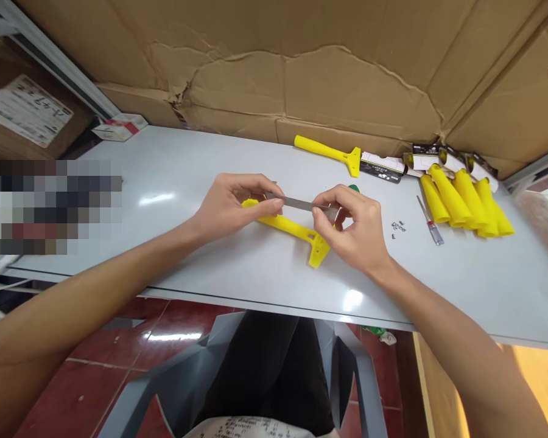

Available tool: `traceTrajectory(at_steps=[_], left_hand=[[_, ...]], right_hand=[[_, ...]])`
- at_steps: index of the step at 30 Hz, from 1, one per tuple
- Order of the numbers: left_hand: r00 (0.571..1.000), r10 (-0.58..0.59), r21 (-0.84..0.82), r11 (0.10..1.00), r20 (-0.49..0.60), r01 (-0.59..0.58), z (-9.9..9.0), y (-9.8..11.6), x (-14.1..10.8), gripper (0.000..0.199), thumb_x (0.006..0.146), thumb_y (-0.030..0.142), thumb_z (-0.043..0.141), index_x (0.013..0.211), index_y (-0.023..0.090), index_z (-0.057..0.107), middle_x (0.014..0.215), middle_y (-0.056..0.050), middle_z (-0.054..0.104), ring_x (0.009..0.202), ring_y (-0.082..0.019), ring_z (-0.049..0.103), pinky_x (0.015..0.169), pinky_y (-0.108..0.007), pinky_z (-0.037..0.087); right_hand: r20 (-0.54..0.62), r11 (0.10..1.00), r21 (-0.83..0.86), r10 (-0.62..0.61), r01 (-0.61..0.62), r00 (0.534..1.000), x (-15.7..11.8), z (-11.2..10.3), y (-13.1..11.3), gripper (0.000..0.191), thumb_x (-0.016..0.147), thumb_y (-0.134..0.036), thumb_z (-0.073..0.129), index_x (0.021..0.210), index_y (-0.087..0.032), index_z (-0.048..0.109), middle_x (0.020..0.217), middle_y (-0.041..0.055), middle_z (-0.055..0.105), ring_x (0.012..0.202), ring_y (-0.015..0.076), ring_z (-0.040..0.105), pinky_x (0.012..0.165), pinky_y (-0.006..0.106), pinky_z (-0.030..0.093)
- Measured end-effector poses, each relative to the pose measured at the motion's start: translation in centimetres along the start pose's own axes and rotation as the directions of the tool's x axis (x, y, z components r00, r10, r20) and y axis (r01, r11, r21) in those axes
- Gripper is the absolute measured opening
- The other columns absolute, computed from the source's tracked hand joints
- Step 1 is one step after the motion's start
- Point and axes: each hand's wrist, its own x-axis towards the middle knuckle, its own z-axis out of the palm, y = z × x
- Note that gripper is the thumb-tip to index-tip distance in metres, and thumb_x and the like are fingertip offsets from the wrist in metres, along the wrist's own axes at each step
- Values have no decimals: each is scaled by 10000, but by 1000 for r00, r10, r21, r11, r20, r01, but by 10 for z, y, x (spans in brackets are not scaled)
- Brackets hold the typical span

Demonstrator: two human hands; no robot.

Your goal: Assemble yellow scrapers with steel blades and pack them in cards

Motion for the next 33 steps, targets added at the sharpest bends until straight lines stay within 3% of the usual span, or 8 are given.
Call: traceTrajectory(at_steps=[4, 6, 9, 13, 16, 20, 25, 33], left_hand=[[979, -95, -223, 965, 181, 135, -2, 0, 1, 241, 919, 405, 780, 888, 169, 741, 764, -32, 768, 697, -123, 702, 672, -236, 564], [956, -121, -274, 942, 266, 195, -3, 0, 1, 254, 925, 418, 780, 893, 169, 741, 754, -34, 771, 687, -121, 699, 673, -237, 566], [928, -119, -267, 938, 354, 222, -2, -1, 0, 282, 933, 453, 768, 963, 173, 758, 775, -45, 780, 740, -153, 732, 716, -273, 595], [953, 82, -76, 995, 292, -63, 2, 0, -2, 258, 961, 423, 735, 1114, 226, 799, 996, -69, 799, 970, -185, 718, 876, -330, 587], [940, 236, -6, 970, 249, -242, 6, 4, -6, 161, 944, 351, 768, 1062, 257, 822, 954, -43, 788, 975, -170, 667, 923, -332, 543], [956, 203, -37, 979, 213, -199, 14, 14, -15, 116, 930, 326, 779, 986, 232, 819, 899, -36, 775, 865, -150, 673, 802, -287, 545], [965, 159, 84, 980, 210, -180, 21, 21, -22, 114, 921, 266, 753, 836, 197, 784, 769, -1, 733, 675, -101, 629, 655, -236, 493], [958, 121, -11, 992, 260, -123, 18, 22, -21, 170, 947, 251, 716, 793, 186, 748, 728, 6, 735, 669, -101, 659, 669, -226, 519]], right_hand=[[120, 936, 326, 94, -129, 988, -2, -5, -2, 247, 865, -261, 811, 1106, -260, 757, 906, 9, 722, 712, 119, 657, 536, 247, 537], [168, 908, 384, 110, -168, 980, -2, -5, -3, 368, 848, -282, 842, 1203, -279, 749, 930, 14, 731, 723, 126, 670, 532, 249, 554], [158, 893, 412, 123, -179, 980, -2, -2, -2, 307, 842, -301, 857, 1138, -274, 783, 862, 3, 709, 671, 108, 641, 529, 245, 564], [63, 899, 421, 105, -121, 993, 2, -1, -4, 144, 820, -334, 877, 850, -229, 782, 862, 17, 688, 647, 100, 620, 462, 231, 513], [46, 903, 409, 125, -133, 991, 3, -4, -8, 218, 869, -331, 834, 726, -209, 724, 711, 3, 673, 516, 92, 575, 424, 254, 468], [87, 890, 406, 188, -208, 978, -1, -6, -15, 252, 842, -332, 862, 704, -206, 693, 589, -11, 681, 431, 116, 590, 408, 277, 473], [115, 878, 407, 227, -254, 967, -8, 2, -20, 270, 789, -330, 903, 698, -201, 685, 565, -18, 703, 428, 128, 639, 419, 250, 517], [196, 833, 484, 196, -269, 961, -10, 3, -17, 233, 772, -323, 914, 824, -214, 714, 645, -34, 731, 486, 135, 678, 446, 254, 561]])
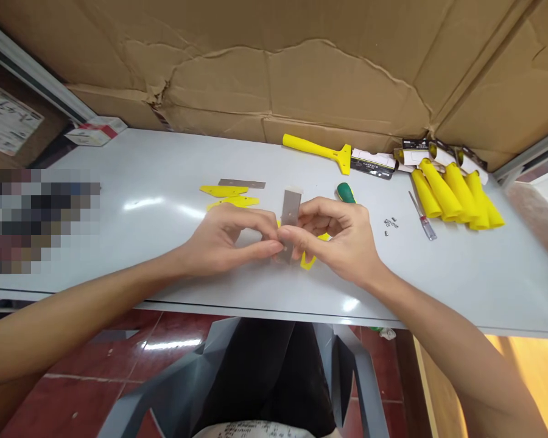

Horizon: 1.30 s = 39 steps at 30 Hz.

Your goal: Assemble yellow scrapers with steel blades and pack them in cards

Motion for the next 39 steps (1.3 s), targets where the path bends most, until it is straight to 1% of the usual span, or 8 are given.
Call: traceTrajectory(at_steps=[4, 7, 12, 16, 19, 25, 33, 39], left_hand=[[999, 35, 8, 999, -1, -35, -1, 0, 0, 195, 973, 286, 698, 806, 193, 735, 737, 8, 729, 660, -100, 653, 659, -230, 514], [991, 132, 233, 964, -11, -126, -7, -12, 4, 215, 1019, 341, 628, 897, 203, 741, 848, -28, 760, 793, -151, 676, 761, -289, 546], [965, 228, 723, 644, 132, -251, -18, -47, 10, 395, 1059, 453, 551, 1280, 162, 704, 1165, -131, 764, 1155, -294, 625, 937, -446, 535], [952, 222, 803, 515, 213, -300, -18, -57, 9, 415, 1082, 506, 488, 1193, 206, 752, 1007, -91, 775, 1007, -247, 674, 805, -363, 512], [953, 229, 822, 490, 199, -290, -15, -56, 8, 403, 1096, 481, 468, 1175, 206, 752, 977, -71, 763, 902, -201, 678, 750, -312, 486], [930, 359, 859, 496, -73, -124, -17, -52, 10, 363, 1103, 407, 476, 1189, 167, 735, 1017, -83, 713, 748, -155, 627, 635, -288, 431], [916, 379, 862, 500, -129, -86, -17, -49, 9, 375, 1105, 439, 465, 1159, 185, 736, 988, -72, 703, 736, -147, 615, 625, -289, 440], [926, 324, 844, 536, -193, -11, -18, -48, 8, 353, 1100, 443, 478, 1147, 205, 733, 1029, -76, 709, 774, -159, 632, 598, -298, 401]], right_hand=[[-2, 1000, -9, 5, -5, 1000, 0, 1, -1, 227, 779, -335, 910, 859, -210, 738, 666, -32, 724, 504, 134, 681, 452, 258, 561], [-75, 996, -85, -16, 10, 997, 6, -5, -1, 236, 790, -372, 902, 832, -209, 736, 668, -24, 722, 492, 117, 652, 465, 264, 552], [-232, 994, -88, 49, -71, 971, 23, -27, 6, 274, 811, -445, 879, 871, -221, 734, 604, -31, 652, 464, 104, 566, 400, 258, 453], [-270, 989, 6, 143, -147, 952, 33, -41, 16, 365, 727, -471, 935, 864, -207, 724, 601, -29, 640, 467, 97, 547, 378, 235, 396], [-288, 986, 29, 163, -161, 944, 36, -48, 21, 379, 709, -443, 953, 871, -192, 721, 609, -20, 661, 490, 93, 561, 402, 219, 394], [-272, 992, 1, 123, -128, 954, 38, -53, 20, 387, 713, -450, 947, 897, -205, 709, 597, -26, 670, 508, 109, 596, 442, 227, 448], [-226, 987, -143, 41, -75, 973, 35, -46, 22, 354, 800, -424, 888, 1020, -226, 694, 635, -42, 673, 509, 111, 590, 485, 252, 480], [-189, 980, -188, 24, -61, 982, 31, -45, 19, 684, 810, -353, 887, 1422, -319, 583, 720, -51, 694, 522, 133, 590, 528, 311, 528]])
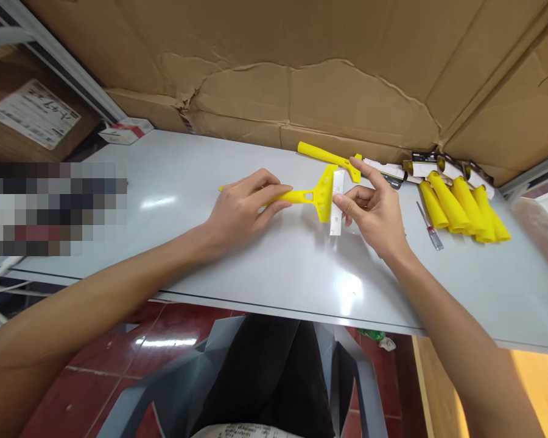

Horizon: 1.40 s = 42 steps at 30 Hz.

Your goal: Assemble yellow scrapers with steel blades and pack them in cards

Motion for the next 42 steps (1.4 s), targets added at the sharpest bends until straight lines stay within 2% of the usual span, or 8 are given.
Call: traceTrajectory(at_steps=[4, 8, 14, 24, 29, 32, 36, 42], left_hand=[[1000, 2, -14, 1000, -2, -2, 0, -2, 0, 355, 1095, 452, 487, 1150, 204, 735, 1036, -78, 712, 783, -163, 636, 614, -300, 412], [1000, 8, -3, 1000, -6, -8, 0, -2, 1, 361, 1093, 452, 490, 1132, 193, 740, 1027, -75, 713, 780, -164, 634, 628, -304, 423], [1000, -17, -20, 1000, 12, 17, 0, -3, 1, 393, 1093, 489, 468, 1126, 207, 740, 1043, -77, 713, 794, -168, 633, 639, -304, 422], [999, -25, -6, 1000, 30, 25, 0, -2, 1, 398, 1092, 495, 461, 1114, 220, 748, 1028, -73, 713, 808, -174, 641, 635, -302, 418], [999, -29, -8, 1000, 33, 29, 1, -3, 1, 416, 1093, 513, 447, 1120, 227, 748, 1029, -78, 717, 799, -173, 637, 630, -303, 411], [1000, -18, -7, 1000, 21, 18, 1, -3, 1, 402, 1092, 499, 462, 1114, 220, 750, 1021, -75, 717, 796, -170, 637, 623, -303, 405], [1000, -9, 1, 1000, 16, 9, 2, -4, 0, 395, 1091, 494, 471, 1105, 214, 750, 1015, -71, 718, 793, -165, 637, 615, -297, 398], [999, 34, 18, 999, -24, -34, 4, -5, 0, 378, 1090, 485, 488, 1087, 207, 744, 991, -56, 715, 776, -156, 641, 607, -282, 394]], right_hand=[[109, 998, 24, 47, -50, 993, 0, 1, 0, 646, 805, -354, 888, 1371, -324, 579, 748, -46, 696, 577, 152, 652, 545, 314, 576], [124, 998, 24, 58, -62, 991, -1, 1, 1, 628, 796, -323, 894, 1324, -332, 553, 735, -64, 655, 572, 154, 669, 587, 320, 613], [76, 999, 18, 36, -37, 996, 0, -1, 0, 524, 731, -295, 934, 1151, -305, 621, 1026, -21, 637, 567, 89, 645, 555, 280, 607], [48, 998, -7, -60, 60, 997, -2, 2, -5, 362, 824, -344, 872, 1150, -277, 731, 837, -2, 672, 754, 146, 665, 685, 300, 632], [17, 994, -65, -87, 88, 996, -4, 2, -7, 420, 782, -316, 904, 1174, -276, 760, 788, -10, 714, 734, 157, 700, 698, 314, 616], [16, 992, -77, -99, 100, 995, -5, 2, -8, 353, 818, -329, 874, 1150, -276, 767, 799, -4, 721, 731, 156, 710, 676, 304, 595], [16, 991, -76, -111, 112, 994, -7, 4, -11, 456, 850, -360, 853, 1273, -322, 687, 776, -18, 709, 767, 174, 726, 703, 313, 595], [37, 984, -130, -115, 118, 993, -10, 6, -9, 320, 863, -362, 838, 1159, -276, 753, 886, 16, 779, 851, 192, 763, 821, 346, 623]])
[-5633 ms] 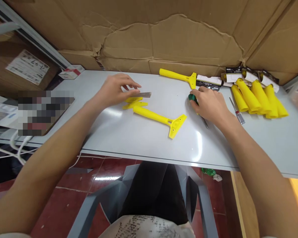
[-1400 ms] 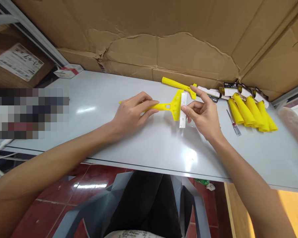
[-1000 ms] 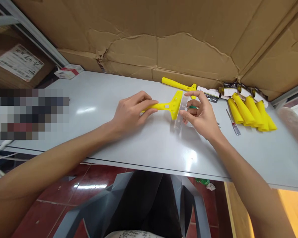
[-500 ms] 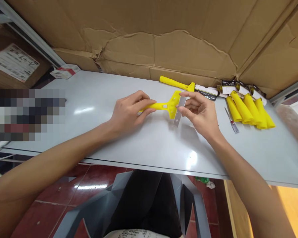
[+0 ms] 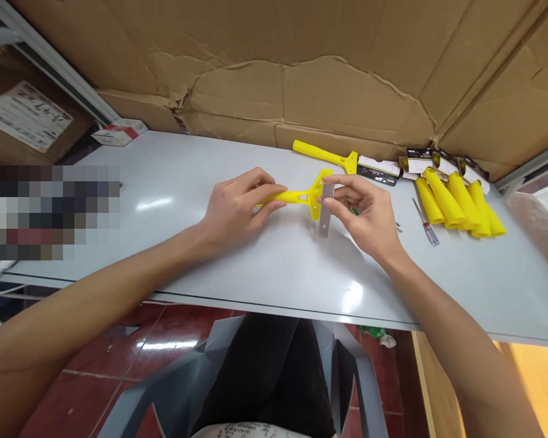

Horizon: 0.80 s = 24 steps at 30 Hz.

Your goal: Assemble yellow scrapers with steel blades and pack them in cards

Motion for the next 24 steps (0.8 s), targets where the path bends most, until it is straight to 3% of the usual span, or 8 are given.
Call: traceTrajectory(at_steps=[3, 7, 12, 18, 24], left_hand=[[1000, 3, -4, 1000, -9, -3, 0, 1, 0, 366, 1091, 476, 493, 1089, 210, 744, 993, -54, 717, 770, -149, 641, 607, -277, 395], [999, 18, -11, 1000, -33, -19, -1, 2, 1, 352, 1089, 468, 502, 1095, 211, 742, 990, -55, 719, 774, -148, 643, 610, -276, 399], [996, 64, -10, 998, -66, -65, -2, 4, 1, 297, 1071, 431, 558, 1077, 200, 744, 968, -48, 717, 749, -146, 638, 618, -280, 416], [993, 105, 34, 994, -59, -103, -3, 7, 1, 296, 1082, 428, 534, 1086, 208, 734, 955, -49, 717, 760, -150, 637, 643, -287, 444], [979, 189, 106, 978, -83, -179, -4, 7, 2, 272, 1080, 398, 542, 1047, 202, 728, 921, -42, 720, 738, -147, 640, 615, -286, 426]], right_hand=[[-11, 1000, 11, 20, -20, 1000, 0, 1, 2, 303, 845, -378, 852, 1111, -264, 762, 890, 19, 786, 874, 206, 772, 835, 360, 634], [-70, 999, 23, 45, -44, 996, 2, -1, 4, 220, 844, -381, 848, 1002, -249, 770, 870, 18, 774, 772, 177, 743, 758, 332, 627], [-152, 996, 35, 90, -85, 984, 6, -5, 4, 186, 805, -357, 874, 885, -221, 776, 870, 28, 769, 779, 168, 716, 679, 297, 590], [-126, 988, 89, 134, -124, 983, 7, -6, 5, 222, 770, -377, 897, 847, -211, 770, 772, 25, 754, 653, 153, 677, 578, 291, 553], [-143, 987, -71, 131, -142, 981, 7, -7, 5, 208, 772, -358, 889, 839, -202, 768, 792, 38, 771, 654, 158, 682, 561, 286, 544]])
